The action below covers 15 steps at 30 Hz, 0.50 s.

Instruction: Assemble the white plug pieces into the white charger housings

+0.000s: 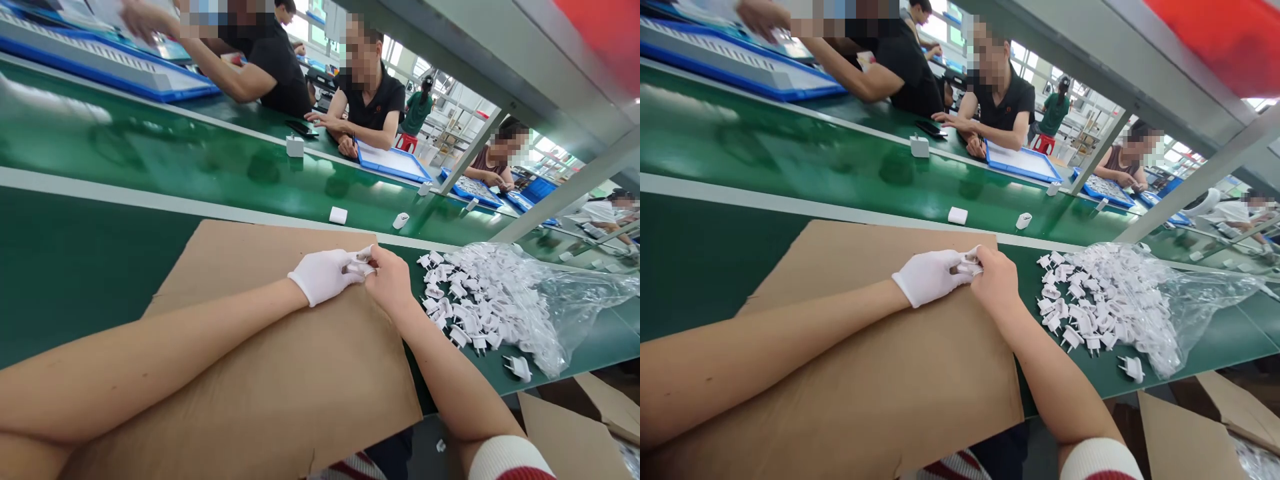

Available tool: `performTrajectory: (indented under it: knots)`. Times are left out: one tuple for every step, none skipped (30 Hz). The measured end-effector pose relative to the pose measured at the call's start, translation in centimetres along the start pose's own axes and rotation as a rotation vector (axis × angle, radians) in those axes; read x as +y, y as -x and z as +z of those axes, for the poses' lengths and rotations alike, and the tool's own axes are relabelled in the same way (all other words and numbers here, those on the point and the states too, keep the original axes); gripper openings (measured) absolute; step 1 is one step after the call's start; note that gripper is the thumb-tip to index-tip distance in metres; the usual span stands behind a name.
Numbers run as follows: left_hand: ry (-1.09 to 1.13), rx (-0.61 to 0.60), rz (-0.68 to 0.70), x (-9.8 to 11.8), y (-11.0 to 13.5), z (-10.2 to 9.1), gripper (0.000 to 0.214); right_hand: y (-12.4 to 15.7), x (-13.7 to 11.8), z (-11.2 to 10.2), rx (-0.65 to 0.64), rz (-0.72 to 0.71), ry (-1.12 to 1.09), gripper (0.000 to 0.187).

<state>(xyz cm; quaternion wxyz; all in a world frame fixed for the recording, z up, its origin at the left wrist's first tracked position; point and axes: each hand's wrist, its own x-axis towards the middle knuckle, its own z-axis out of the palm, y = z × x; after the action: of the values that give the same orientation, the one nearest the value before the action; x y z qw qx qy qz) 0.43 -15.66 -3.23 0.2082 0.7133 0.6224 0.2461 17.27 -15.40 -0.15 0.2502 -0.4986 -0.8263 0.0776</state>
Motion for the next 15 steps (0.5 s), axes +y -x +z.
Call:
performTrajectory:
  knots:
    - [-0.014,0.002,0.001,0.1,0.0,-0.1,0.032,0.0,0.0,0.1,0.005,0.012,-0.039,0.033]
    - [-0.014,-0.011,0.004,0.1,0.0,-0.1,0.032,0.0,0.1,0.2,0.008,0.026,-0.097,0.033]
    - [0.004,-0.038,0.011,0.2,0.0,-0.2,0.032,0.1,0.3,0.3,0.006,0.047,-0.177,0.033]
    - [0.04,-0.069,0.02,0.1,-0.1,-0.3,0.032,0.1,0.6,0.1,-0.002,0.073,-0.273,0.034]
    - [0.085,-0.089,0.025,0.0,-0.3,-0.6,0.032,0.1,1.1,-0.2,-0.013,0.104,-0.363,0.036]
    - [0.129,-0.084,0.021,-0.3,-0.7,-0.9,0.033,0.2,1.7,-0.7,-0.021,0.133,-0.411,0.038]
    - [0.167,-0.045,0.002,-0.7,-1.2,-1.4,0.033,0.2,2.5,-1.5,-0.023,0.162,-0.39,0.04]
    - [0.191,0.034,-0.035,-1.3,-1.8,-2.0,0.034,0.3,3.3,-2.5,-0.019,0.192,-0.29,0.038]
    - [0.194,0.141,-0.087,-2.1,-2.6,-2.8,0.035,0.4,4.2,-3.5,-0.015,0.229,-0.114,0.033]
    - [0.174,0.252,-0.148,-3.1,-3.5,-3.8,0.036,0.5,5.1,-4.6,-0.033,0.283,0.09,0.028]
    - [0.146,0.36,-0.211,-4.3,-4.5,-4.9,0.036,0.6,6.0,-5.6,-0.072,0.361,0.279,0.026]
    - [0.092,0.433,-0.264,-5.6,-5.5,-6.0,0.035,0.6,6.8,-6.5,-0.135,0.45,0.428,0.026]
    - [0.039,0.469,-0.323,-7.1,-6.5,-7.2,0.033,0.6,7.4,-7.1,-0.209,0.537,0.526,0.029]
    - [0.012,0.479,-0.381,-8.6,-7.4,-8.2,0.033,0.6,8.0,-7.4,-0.279,0.604,0.579,0.031]
    - [-0.003,0.457,-0.413,-10.0,-8.2,-9.2,0.033,0.5,8.5,-7.6,-0.336,0.64,0.598,0.032]
